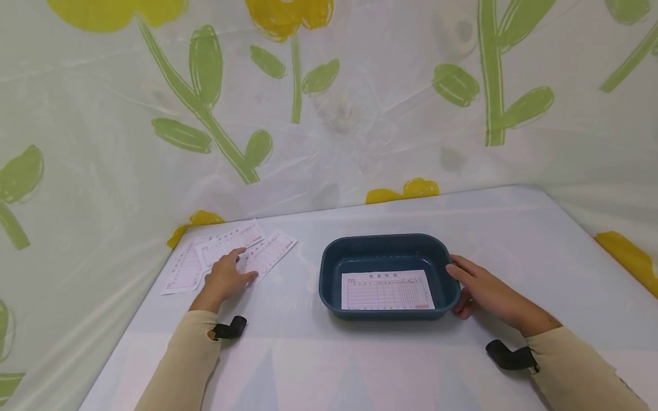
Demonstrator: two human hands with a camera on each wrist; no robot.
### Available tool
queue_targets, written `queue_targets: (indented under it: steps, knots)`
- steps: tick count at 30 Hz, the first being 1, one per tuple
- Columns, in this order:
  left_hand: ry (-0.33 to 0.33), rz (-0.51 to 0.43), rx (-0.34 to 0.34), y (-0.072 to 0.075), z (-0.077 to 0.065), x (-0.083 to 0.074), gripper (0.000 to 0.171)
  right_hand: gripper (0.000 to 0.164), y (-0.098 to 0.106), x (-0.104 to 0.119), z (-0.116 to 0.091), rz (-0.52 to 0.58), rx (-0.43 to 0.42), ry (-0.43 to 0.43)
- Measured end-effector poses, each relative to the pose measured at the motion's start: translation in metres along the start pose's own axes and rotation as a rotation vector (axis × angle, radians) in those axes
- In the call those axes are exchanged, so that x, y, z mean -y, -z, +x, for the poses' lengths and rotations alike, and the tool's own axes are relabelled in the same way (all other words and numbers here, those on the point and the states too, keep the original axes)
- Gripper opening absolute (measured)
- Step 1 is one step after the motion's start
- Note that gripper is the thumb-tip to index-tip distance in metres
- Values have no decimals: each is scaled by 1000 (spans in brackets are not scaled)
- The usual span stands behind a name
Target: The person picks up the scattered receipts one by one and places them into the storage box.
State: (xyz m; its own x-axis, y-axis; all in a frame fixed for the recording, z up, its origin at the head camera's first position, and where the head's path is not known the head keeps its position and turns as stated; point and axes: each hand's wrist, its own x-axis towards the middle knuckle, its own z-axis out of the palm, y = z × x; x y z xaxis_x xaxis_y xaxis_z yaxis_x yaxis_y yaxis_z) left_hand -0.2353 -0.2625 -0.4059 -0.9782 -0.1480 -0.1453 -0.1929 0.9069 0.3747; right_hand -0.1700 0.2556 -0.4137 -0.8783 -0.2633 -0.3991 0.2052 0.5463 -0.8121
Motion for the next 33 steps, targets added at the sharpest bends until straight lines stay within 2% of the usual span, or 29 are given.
queue_targets:
  steps: [7, 14, 20, 25, 33]
  knots:
    - [-12, 31, -30, -2, -3, -1, 75, 80, 0, -1, -1, -25, 1, -4]
    - [-16, 41, -42, -3, -2, -1, 73, 79, -1, -2, -1, -1, 2, 1]
    - [4, 35, -38, -5, 0, 0, 72, 79, -1, -3, 0, -5, 3, 3]
    - [-5, 46, -42, -6, 0, -2, 67, 79, 0, -5, 0, -13, 4, -1]
    - [-12, 11, -31, -4, -2, -4, 65, 80, 0, -4, 1, -11, 6, -8]
